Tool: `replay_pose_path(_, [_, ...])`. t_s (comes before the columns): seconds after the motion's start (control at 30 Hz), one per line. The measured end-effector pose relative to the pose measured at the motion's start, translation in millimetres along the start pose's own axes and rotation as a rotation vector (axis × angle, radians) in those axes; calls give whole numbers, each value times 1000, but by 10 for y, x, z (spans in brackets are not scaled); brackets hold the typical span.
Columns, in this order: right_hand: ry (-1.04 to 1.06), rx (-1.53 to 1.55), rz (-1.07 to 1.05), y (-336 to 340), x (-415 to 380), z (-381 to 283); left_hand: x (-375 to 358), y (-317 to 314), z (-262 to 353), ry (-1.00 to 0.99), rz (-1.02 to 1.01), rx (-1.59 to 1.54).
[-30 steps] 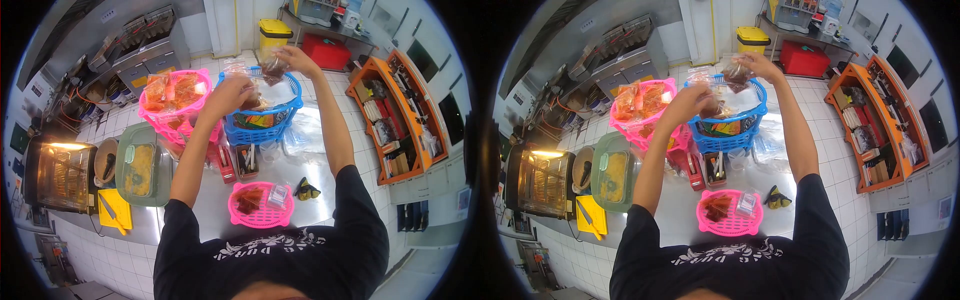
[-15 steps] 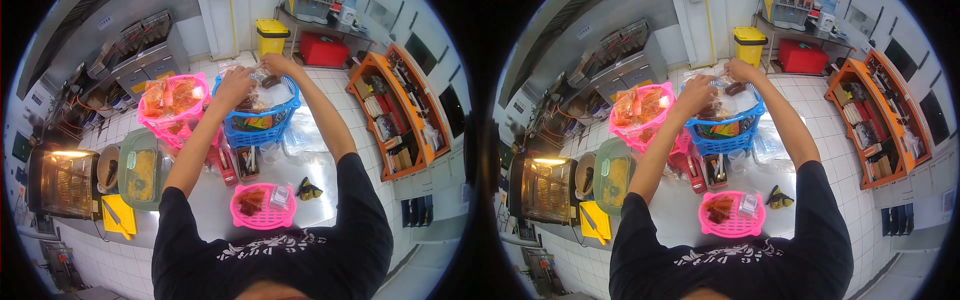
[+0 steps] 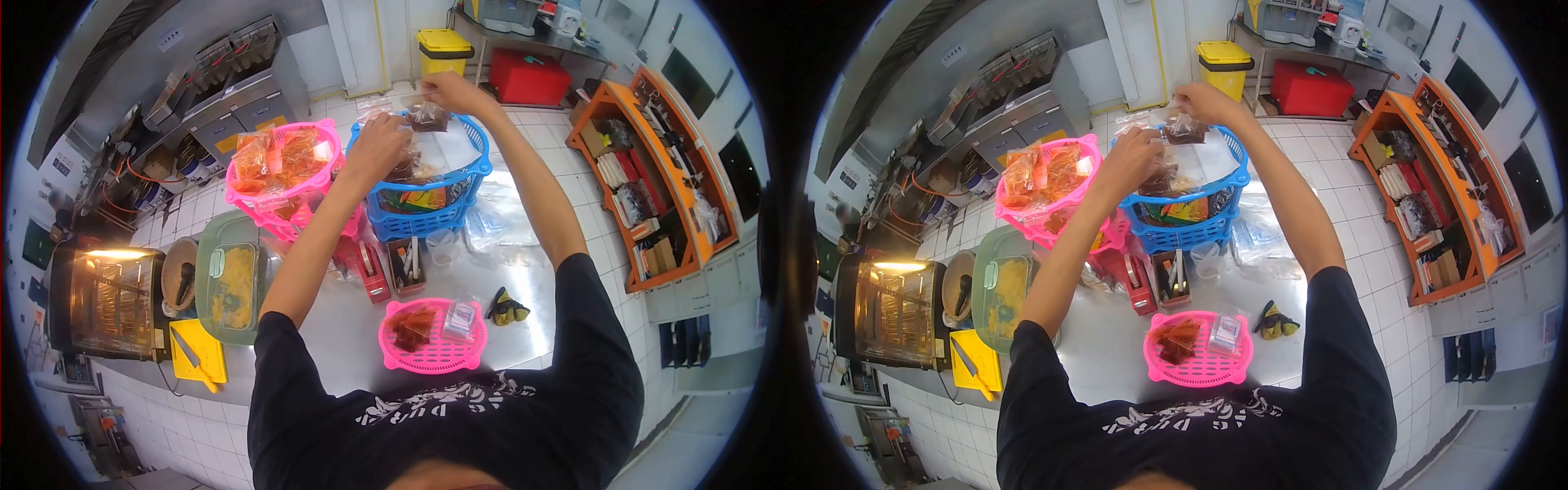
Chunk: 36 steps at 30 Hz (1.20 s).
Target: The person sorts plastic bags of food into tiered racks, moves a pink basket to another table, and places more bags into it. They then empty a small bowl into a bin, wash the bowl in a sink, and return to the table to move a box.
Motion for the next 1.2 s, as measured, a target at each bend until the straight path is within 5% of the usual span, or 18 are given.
replay_pose_path(0.17, [-19, 153, 186, -505, -46, 169, 72, -1, 8, 44, -88, 31])
replay_pose_path(0.47, [-66, 173, 90, -431, -70, 89, 97, 236, -8, 7, 4, 49])
replay_pose_path(0.57, [23, 63, 115, -503, -200, 106, 83, 297, -46, 130, -160, 140])
replay_pose_path(0.63, [31, 43, 553, -304, -297, -34, 27, 272, -82, 175, -219, 121])
replay_pose_path(0.67, [35, 46, 547, -173, -368, -128, 2, 261, -92, 182, -219, 122])
replay_pose_path(0.73, [-378, 36, 73, 0, -560, -236, -23, 244, -52, 106, -78, 6])
replay_pose_path(0.77, [-386, 37, 67, -55, -662, -253, -30, 214, -33, 109, -84, -1])
replay_pose_path(0.83, [-230, -13, -393, -262, -842, -281, 61, 162, -5, -12, 9, -77])
replay_pose_path(1.03, [-100, 118, -314, -298, -908, -288, 156, -106, -78, 46, -254, 74])
replay_pose_path(1.2, [-163, 224, -316, 160, -703, -320, 87, 135, -83, 7, -82, 16])
Point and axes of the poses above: each hand's wrist, its own x-axis towards the middle knuckle, its own y-axis out of the back of the hand, z = x × y, the point moved 2 cm from there along x, towards the middle knuckle, and after that the axes turned 14 degrees about z, right-handed, at the moved point
